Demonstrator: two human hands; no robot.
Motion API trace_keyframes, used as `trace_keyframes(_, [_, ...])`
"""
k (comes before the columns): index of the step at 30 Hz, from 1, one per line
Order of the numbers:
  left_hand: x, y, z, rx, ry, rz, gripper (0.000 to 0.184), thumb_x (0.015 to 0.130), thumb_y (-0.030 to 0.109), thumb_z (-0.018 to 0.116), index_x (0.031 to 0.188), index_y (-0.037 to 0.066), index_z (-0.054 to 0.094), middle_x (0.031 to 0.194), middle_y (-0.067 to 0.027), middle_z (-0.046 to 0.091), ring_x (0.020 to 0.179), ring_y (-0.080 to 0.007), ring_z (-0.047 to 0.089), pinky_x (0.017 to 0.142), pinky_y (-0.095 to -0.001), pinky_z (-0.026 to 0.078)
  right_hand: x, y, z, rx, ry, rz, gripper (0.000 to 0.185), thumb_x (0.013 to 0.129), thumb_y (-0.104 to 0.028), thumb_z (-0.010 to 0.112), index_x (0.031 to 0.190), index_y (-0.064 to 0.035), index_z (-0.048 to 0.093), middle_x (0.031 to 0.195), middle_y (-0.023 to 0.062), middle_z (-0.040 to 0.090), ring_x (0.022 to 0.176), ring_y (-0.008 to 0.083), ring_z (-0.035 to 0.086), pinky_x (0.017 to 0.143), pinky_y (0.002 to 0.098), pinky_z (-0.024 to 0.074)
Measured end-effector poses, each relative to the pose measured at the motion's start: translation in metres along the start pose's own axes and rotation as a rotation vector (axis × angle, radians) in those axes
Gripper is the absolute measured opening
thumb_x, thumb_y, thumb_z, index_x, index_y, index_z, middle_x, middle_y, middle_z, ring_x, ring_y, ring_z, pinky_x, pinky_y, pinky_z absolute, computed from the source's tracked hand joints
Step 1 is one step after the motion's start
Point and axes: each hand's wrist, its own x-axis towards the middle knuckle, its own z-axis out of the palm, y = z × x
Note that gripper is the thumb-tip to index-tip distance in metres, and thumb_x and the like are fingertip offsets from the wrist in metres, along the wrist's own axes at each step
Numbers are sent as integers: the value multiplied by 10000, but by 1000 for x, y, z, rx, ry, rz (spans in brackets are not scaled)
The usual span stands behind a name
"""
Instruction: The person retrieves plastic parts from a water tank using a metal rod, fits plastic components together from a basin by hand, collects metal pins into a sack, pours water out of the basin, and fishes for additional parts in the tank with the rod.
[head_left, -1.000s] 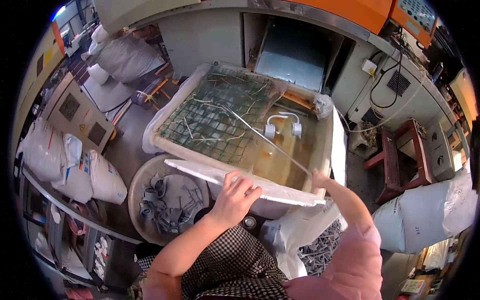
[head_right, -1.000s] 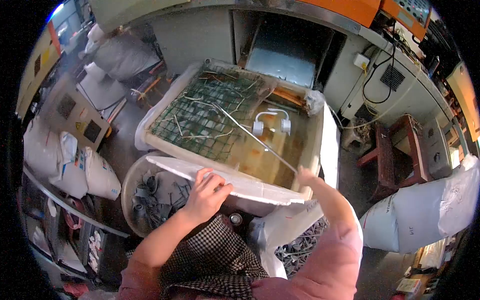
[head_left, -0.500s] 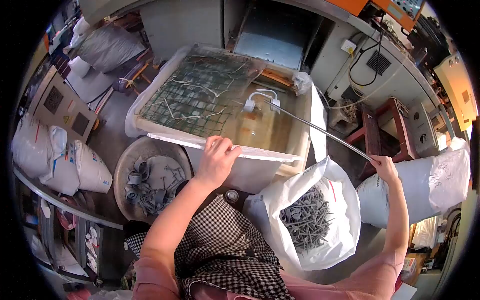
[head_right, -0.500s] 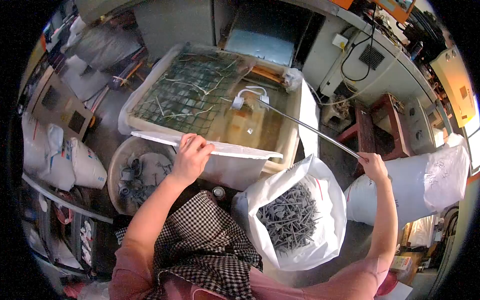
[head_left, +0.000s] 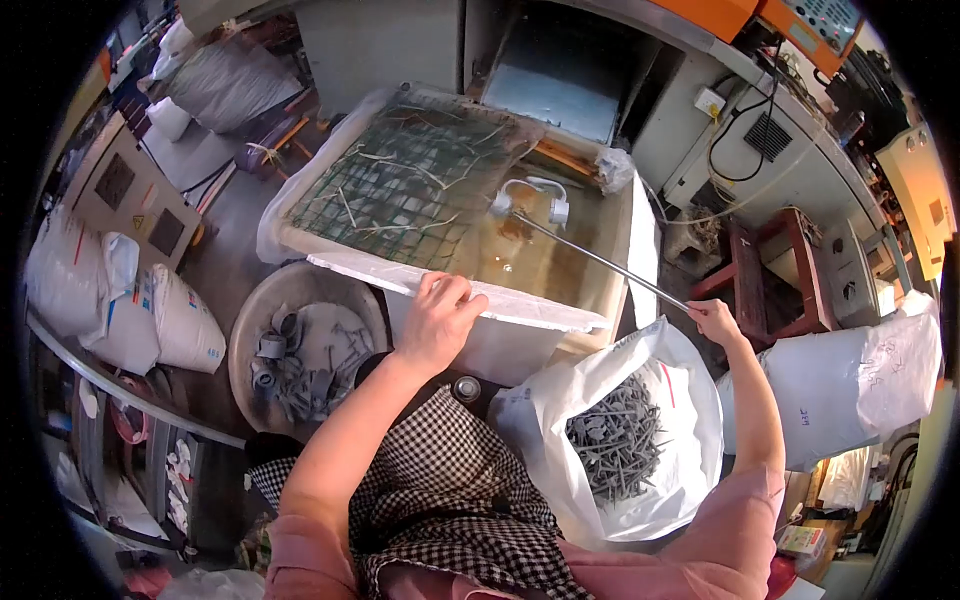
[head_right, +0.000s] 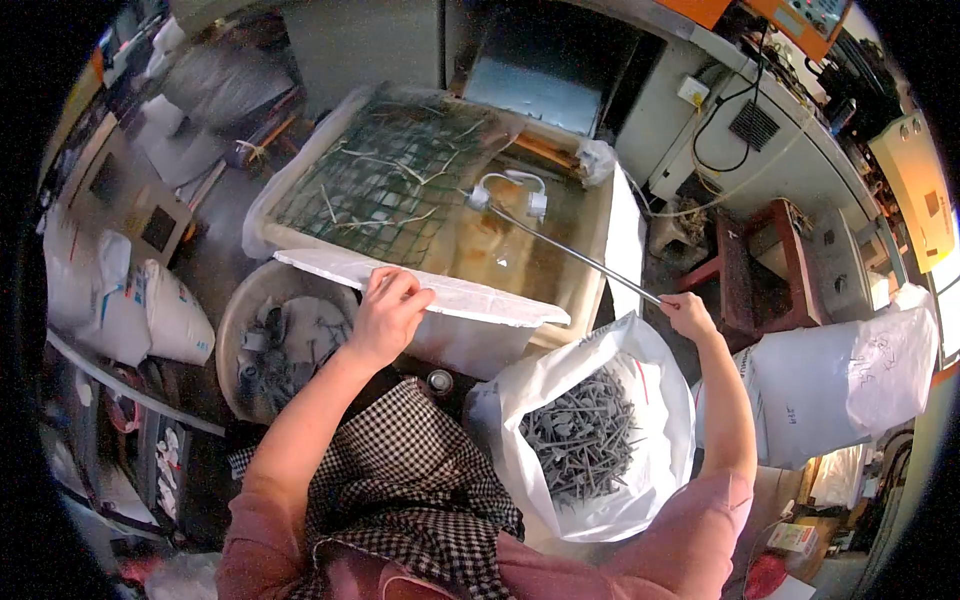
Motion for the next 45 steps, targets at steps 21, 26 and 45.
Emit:
trace_keyframes(21, [13,-29,16,-34,59,2,175,678,37,595,846,85,586,767,-28,443,727,-191,525,864,-407,402,175,-116,154,-92,-163,-252,295,817,-275,590,1080,-149,630,930,196,633,880,303,620,782,366,474])
trace_keyframes(26, [19,-28,8,-47,61,29,169,668,32,597,832,75,587,768,-39,453,761,-213,528,848,-398,414,132,-93,65,-235,-78,-254,272,823,-224,592,1054,-89,636,716,140,632,595,198,593,604,327,479])
trace_keyframes(45, [11,-15,3,-36,31,24,201,624,-2,617,811,60,577,770,-68,474,803,-263,512,786,-379,391,-79,21,-112,-79,58,190,242,791,-108,615,998,11,650,572,57,555,481,94,506,474,274,422])
